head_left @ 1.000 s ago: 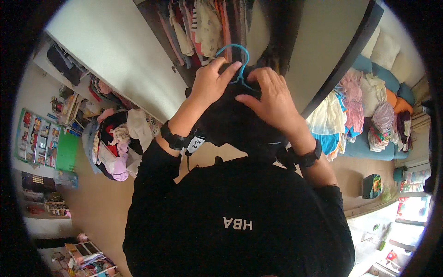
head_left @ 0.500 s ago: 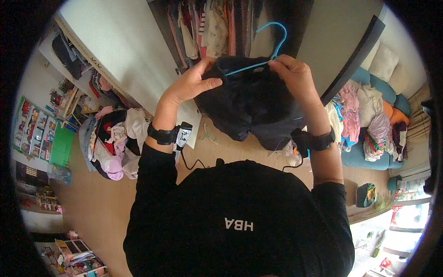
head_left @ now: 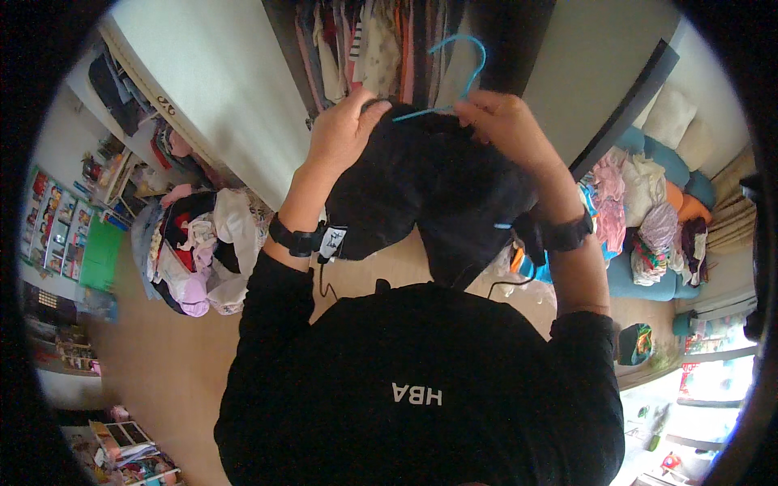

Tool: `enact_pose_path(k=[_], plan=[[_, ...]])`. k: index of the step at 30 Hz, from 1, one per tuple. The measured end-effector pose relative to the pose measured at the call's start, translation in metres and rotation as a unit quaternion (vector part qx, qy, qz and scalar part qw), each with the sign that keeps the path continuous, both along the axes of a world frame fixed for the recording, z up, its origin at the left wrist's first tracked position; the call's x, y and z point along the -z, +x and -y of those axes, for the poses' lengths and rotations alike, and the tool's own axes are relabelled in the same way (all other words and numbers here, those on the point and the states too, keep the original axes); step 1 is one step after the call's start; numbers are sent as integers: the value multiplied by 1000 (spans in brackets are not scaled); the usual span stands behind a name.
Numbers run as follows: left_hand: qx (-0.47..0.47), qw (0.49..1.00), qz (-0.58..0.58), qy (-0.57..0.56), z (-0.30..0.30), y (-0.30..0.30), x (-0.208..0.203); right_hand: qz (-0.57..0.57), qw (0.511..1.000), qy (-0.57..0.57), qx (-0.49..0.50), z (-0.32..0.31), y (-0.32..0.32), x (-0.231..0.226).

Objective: The person takes clothes from a laundry basket, places them on hangers, and hangs them in a wardrobe. They handle a white sweater, black pants, and blue jeans, using hangers to organize the items.

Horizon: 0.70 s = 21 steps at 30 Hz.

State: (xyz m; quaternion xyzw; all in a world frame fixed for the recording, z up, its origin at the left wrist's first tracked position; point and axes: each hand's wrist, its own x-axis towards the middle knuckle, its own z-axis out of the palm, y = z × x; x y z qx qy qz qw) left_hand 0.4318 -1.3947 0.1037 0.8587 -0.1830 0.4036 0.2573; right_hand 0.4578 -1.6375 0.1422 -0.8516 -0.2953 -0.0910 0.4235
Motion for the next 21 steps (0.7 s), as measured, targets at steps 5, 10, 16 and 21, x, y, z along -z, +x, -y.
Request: enact_pose_path(k=[5, 10, 16, 21], plan=[[-10, 999, -11, 42, -6, 1, 5, -52, 996, 11, -72, 4, 4, -2], [28, 996, -82, 4, -5, 3, 10, -26, 993, -69, -94, 14, 11, -9], [85, 976, -196, -47, -3, 17, 28, -114, 971, -148, -152, 21, 25, -6], [139, 968, -188, -87, 3, 30, 36, -99, 971, -145, -161, 32, 29, -27]])
